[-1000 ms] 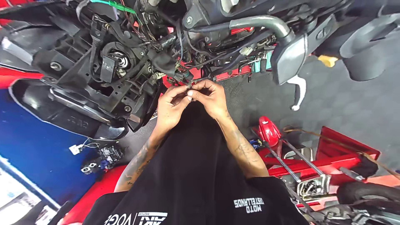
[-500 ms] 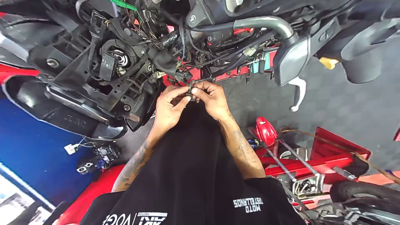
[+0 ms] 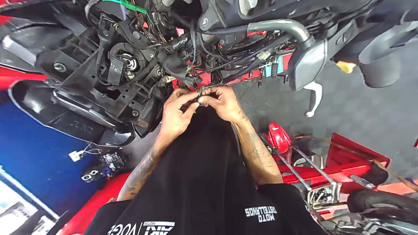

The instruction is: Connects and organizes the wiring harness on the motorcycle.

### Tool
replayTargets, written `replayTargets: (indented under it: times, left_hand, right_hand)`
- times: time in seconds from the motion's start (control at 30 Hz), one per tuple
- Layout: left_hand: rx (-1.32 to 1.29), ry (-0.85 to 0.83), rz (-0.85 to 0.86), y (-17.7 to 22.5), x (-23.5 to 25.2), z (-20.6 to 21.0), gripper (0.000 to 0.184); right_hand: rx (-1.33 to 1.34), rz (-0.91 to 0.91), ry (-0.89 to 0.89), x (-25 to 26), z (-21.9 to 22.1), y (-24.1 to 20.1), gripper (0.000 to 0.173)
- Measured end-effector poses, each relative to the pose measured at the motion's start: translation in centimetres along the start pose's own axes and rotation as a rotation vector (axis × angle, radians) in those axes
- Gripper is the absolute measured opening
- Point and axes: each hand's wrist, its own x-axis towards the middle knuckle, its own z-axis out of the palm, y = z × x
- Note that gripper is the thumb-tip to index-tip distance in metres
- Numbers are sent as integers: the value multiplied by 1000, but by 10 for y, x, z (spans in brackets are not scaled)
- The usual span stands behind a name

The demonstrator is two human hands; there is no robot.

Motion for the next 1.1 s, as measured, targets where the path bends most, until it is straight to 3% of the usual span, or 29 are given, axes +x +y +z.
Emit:
replayTargets:
  times: [0.2, 0.37, 0.6, 0.87, 1.03, 1.1]
  left_hand:
    - [-75, -39, -68, 5, 0, -2, 31]
    - [-190, -53, -93, 9, 1, -3, 30]
    - [-229, -18, -90, 12, -1, -2, 29]
    - [-232, 41, -89, 12, -3, 3, 30]
    - [80, 129, 83, 10, -6, 11, 26]
    - [93, 132, 95, 10, -6, 14, 26]
  right_hand:
    - [77, -104, -46, -1, -4, 12, 11]
    - [571, -51, -63, 5, 5, 32, 5]
    - [892, -26, -110, 10, 21, 37, 7]
    - [846, 15, -18, -5, 14, 41, 11]
    - [757, 39, 108, -7, 23, 28, 10]
    - [739, 25, 127, -6, 24, 29, 13]
